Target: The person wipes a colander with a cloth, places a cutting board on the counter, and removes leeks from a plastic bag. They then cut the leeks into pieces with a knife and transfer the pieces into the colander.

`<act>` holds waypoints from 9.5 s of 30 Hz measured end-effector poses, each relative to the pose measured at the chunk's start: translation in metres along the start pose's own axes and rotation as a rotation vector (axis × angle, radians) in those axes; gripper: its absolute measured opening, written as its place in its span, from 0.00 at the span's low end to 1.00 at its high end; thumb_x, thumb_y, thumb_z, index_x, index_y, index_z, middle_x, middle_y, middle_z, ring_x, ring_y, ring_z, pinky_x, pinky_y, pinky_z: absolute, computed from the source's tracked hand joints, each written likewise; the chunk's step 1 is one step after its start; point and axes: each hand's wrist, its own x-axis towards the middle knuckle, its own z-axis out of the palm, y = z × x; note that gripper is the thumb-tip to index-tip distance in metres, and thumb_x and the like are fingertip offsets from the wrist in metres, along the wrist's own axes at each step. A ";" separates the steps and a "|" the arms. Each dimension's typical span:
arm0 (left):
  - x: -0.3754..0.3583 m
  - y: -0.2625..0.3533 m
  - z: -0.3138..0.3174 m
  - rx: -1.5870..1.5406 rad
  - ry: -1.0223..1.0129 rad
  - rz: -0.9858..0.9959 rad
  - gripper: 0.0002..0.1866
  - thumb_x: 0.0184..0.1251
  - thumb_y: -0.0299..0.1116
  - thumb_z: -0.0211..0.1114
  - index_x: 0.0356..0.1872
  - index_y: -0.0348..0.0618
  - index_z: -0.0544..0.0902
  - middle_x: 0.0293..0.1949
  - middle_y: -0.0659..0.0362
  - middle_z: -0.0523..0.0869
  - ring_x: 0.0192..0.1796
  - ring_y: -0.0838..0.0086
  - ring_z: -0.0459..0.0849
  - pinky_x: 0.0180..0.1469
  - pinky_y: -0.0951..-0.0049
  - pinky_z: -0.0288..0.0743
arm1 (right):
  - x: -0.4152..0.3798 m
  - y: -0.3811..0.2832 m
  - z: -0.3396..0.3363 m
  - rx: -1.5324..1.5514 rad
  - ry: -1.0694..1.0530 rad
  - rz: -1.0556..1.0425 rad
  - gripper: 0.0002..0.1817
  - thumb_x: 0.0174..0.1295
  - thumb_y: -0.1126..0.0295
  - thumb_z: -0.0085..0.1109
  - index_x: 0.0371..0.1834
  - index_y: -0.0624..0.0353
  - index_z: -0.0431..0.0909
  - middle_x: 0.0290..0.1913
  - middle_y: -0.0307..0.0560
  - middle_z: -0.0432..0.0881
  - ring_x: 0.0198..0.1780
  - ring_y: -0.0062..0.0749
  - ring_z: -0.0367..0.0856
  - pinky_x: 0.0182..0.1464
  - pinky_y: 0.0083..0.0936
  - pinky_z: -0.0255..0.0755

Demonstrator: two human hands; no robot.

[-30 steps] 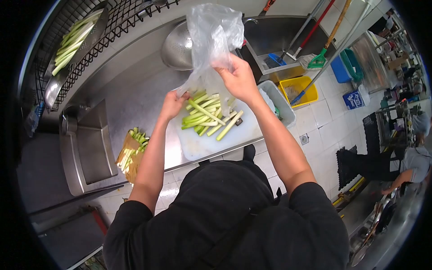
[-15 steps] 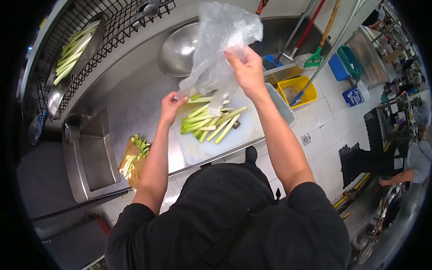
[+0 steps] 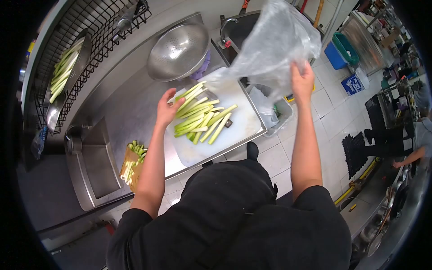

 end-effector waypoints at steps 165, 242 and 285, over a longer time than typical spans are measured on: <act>-0.132 0.005 0.111 0.440 -0.044 0.440 0.20 0.59 0.35 0.75 0.50 0.36 0.85 0.61 0.47 0.79 0.65 0.52 0.75 0.65 0.56 0.73 | -0.193 -0.005 0.050 -0.745 -1.019 0.269 0.11 0.73 0.69 0.47 0.50 0.65 0.69 0.32 0.69 0.85 0.39 0.70 0.84 0.44 0.60 0.75; -0.131 -0.015 0.107 0.743 -0.085 0.362 0.41 0.61 0.60 0.68 0.71 0.47 0.73 0.68 0.53 0.74 0.74 0.53 0.64 0.73 0.42 0.49 | -0.142 0.021 0.047 -0.681 -0.877 0.194 0.10 0.69 0.69 0.51 0.46 0.65 0.68 0.32 0.72 0.84 0.38 0.72 0.84 0.43 0.64 0.75; -0.095 -0.003 0.137 0.414 -0.147 0.502 0.17 0.59 0.36 0.70 0.50 0.44 0.86 0.54 0.56 0.80 0.56 0.59 0.75 0.56 0.58 0.68 | -0.202 -0.004 0.060 -0.854 -1.020 0.197 0.10 0.68 0.71 0.51 0.46 0.66 0.66 0.31 0.66 0.85 0.36 0.67 0.85 0.39 0.58 0.77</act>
